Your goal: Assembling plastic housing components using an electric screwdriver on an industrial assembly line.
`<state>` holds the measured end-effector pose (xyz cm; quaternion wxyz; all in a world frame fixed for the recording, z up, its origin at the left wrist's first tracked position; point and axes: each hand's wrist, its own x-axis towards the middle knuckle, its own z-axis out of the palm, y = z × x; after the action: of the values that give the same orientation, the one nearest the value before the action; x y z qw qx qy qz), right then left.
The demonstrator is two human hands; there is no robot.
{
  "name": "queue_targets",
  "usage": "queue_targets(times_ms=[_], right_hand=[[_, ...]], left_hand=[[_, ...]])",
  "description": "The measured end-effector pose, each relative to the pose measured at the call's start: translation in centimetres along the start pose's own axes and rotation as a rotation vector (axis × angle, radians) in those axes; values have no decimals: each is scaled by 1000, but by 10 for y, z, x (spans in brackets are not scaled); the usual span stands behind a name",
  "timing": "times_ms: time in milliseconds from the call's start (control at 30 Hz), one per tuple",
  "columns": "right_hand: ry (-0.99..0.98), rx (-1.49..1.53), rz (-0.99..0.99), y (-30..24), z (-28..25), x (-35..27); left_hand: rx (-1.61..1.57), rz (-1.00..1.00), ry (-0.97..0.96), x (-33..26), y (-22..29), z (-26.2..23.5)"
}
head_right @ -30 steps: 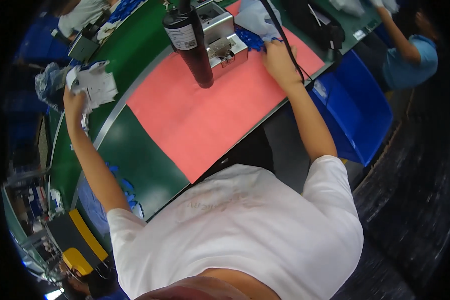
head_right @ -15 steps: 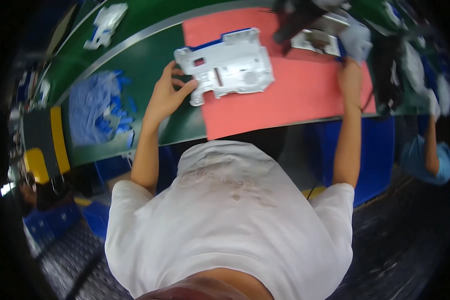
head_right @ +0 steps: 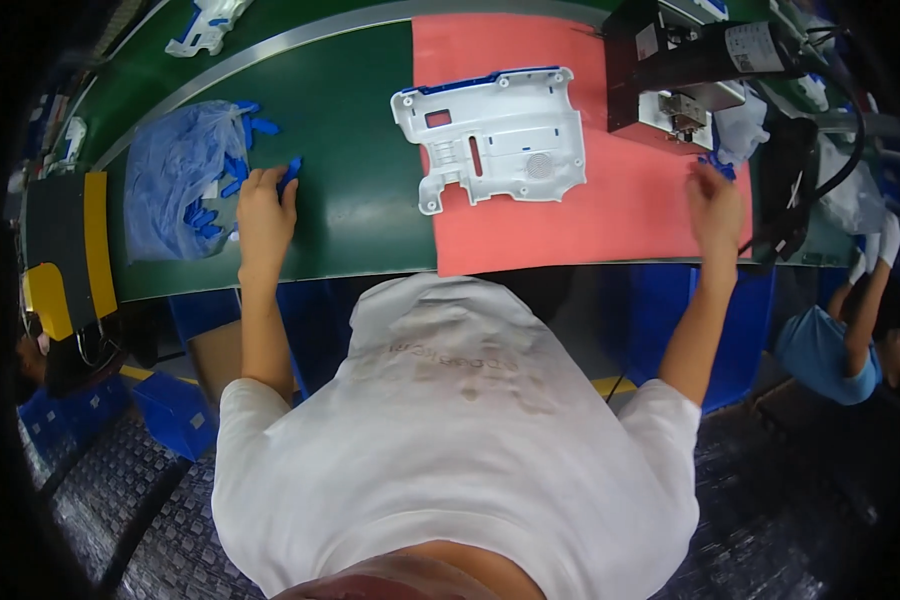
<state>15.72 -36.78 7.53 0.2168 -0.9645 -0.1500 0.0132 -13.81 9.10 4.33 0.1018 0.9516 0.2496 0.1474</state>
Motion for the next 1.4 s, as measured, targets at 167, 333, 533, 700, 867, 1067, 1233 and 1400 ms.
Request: queue_targets(times_ms=[167,333,533,700,867,1067,1233,1400], right_hand=[[-129,563,-457,-141,41,-42],[-204,505,-592,-176,90,-15],[-132,478,-702,-172,109,-13],[-79,320,-804,-177,110,-16],[-446,1030,-408,-191,93,-24],[-404,1166,-387,-194,96,-22],[-552,897,-279,-175,98,-7],[-461,624,-343,-175,108,-13]], left_hand=[[-72,31,5,5,13,-2],[-864,-261,-139,-3,26,8],[-1422,-396,-233,-9,83,13],[-1590,-321,-362,3,115,27],[-1571,-278,-397,23,138,35],[-1622,-280,-288,29,155,39],[-724,364,173,17,140,31],[-481,707,-85,17,125,33]])
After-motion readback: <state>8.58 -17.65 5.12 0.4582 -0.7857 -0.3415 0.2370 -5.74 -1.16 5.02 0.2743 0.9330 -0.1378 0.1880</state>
